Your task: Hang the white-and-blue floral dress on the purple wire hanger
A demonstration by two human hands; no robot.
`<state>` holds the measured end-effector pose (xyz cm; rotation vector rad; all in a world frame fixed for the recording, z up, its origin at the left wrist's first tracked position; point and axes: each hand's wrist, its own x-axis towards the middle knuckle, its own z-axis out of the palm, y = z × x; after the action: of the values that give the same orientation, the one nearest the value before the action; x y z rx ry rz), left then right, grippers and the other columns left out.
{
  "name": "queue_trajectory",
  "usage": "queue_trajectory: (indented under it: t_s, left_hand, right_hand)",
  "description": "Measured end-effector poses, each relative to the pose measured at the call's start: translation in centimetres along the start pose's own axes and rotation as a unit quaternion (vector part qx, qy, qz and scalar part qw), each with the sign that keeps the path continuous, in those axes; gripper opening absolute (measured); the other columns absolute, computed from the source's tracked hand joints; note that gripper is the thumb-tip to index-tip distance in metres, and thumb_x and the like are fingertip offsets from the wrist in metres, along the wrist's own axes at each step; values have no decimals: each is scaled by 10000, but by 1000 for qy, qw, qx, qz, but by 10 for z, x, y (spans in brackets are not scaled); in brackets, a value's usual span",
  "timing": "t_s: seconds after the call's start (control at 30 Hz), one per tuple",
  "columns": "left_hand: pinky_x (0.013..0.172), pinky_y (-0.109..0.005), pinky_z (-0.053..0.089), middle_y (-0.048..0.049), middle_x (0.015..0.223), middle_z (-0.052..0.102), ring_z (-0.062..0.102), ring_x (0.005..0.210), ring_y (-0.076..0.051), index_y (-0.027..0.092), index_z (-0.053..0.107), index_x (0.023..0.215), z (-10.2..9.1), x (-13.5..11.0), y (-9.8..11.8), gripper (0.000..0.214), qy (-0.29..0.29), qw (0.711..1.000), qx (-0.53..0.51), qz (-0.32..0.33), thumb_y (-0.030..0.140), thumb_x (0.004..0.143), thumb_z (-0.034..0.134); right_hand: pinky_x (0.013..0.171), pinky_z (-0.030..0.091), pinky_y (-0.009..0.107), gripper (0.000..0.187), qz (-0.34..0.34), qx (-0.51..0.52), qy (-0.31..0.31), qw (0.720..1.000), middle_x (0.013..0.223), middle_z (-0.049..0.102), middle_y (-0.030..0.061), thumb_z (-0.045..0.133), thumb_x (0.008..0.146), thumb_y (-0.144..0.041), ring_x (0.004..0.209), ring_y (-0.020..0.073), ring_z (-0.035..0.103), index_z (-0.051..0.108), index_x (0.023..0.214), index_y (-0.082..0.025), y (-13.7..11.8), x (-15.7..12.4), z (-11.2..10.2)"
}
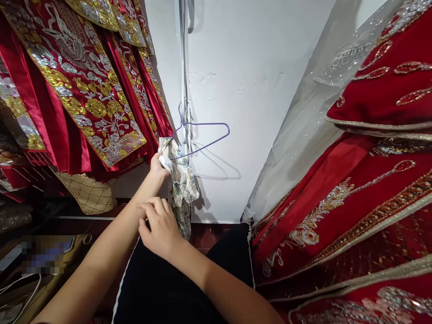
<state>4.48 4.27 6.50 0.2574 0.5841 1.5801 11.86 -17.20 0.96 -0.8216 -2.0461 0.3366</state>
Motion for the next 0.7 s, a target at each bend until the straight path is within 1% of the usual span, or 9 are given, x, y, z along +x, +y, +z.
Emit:
queue_trajectory:
  t_s: [0.13,0.27,0.33,0.4,0.47,0.5,0.6,0.63,0.7]
  left_hand:
    - [687,-312,540,-37,606,649,632,539,-181,137,629,803,-3,2,-4,161,-10,1000,-3,-9,230,831,501]
    - [714,-334,546,-48,613,657,652,574,-199,130,635,800,-5,5,-7,172,-12,1000,-7,-14,234,841,504]
    - [715,-339,548,-58,634,669,657,584,-202,120,644,828,-8,9,-6,179,-5,1000,-12,-14,222,850,498]
    - [709,-336,549,-64,666,682,665,603,-203,117,649,867,-12,13,-3,190,6,1000,-20,-10,213,862,485]
    - [694,-323,548,-61,689,689,671,619,-198,125,647,887,-18,17,0,204,12,1000,-28,-1,210,875,462]
    - [683,-314,545,-58,693,687,669,618,-194,130,645,886,-20,19,2,210,13,999,-31,3,210,881,451]
    - [641,-298,535,-47,672,669,647,580,-182,142,634,860,-27,24,5,207,17,999,-36,10,217,885,443]
    - [630,-300,533,-45,661,662,641,570,-183,146,629,851,-29,25,6,201,19,999,-35,11,221,885,445]
    - [618,-312,534,-42,646,651,638,565,-191,154,614,841,-32,27,7,192,25,999,-31,10,228,890,444]
  right_hand:
    - [929,459,401,296,-27,-5,-37,999,1088,609,77,532,859,-133,1021,244,517,600,1138,-207,2,6,-3]
    - [960,449,414,307,-1,-9,-20,1000,1151,583,95,521,858,-128,1065,249,502,581,1152,-193,-4,2,-2]
    - [985,449,387,299,-41,21,-54,997,1150,579,89,513,835,-99,1068,231,507,583,1112,-189,-10,-8,3]
    - [966,471,328,259,-106,68,-110,986,1101,583,68,522,817,-95,1023,198,530,593,1044,-198,-15,-18,10]
    - [938,490,291,245,-127,101,-130,978,1074,578,61,539,818,-117,990,178,547,594,1041,-202,-16,-23,15]
    - [948,490,294,265,-108,105,-114,982,1099,571,72,546,822,-128,1015,181,547,589,1074,-197,-14,-22,17]
    - [1047,440,359,339,-9,83,-18,996,1241,518,121,534,828,-113,1178,220,494,564,1159,-180,-12,-16,20]
    - [1059,430,374,349,-1,80,-6,997,1252,518,123,525,822,-98,1196,227,483,560,1159,-182,-13,-15,20]
    - [1032,453,361,342,-44,94,-32,994,1198,563,105,513,804,-76,1143,217,512,559,1124,-187,-19,-17,22]
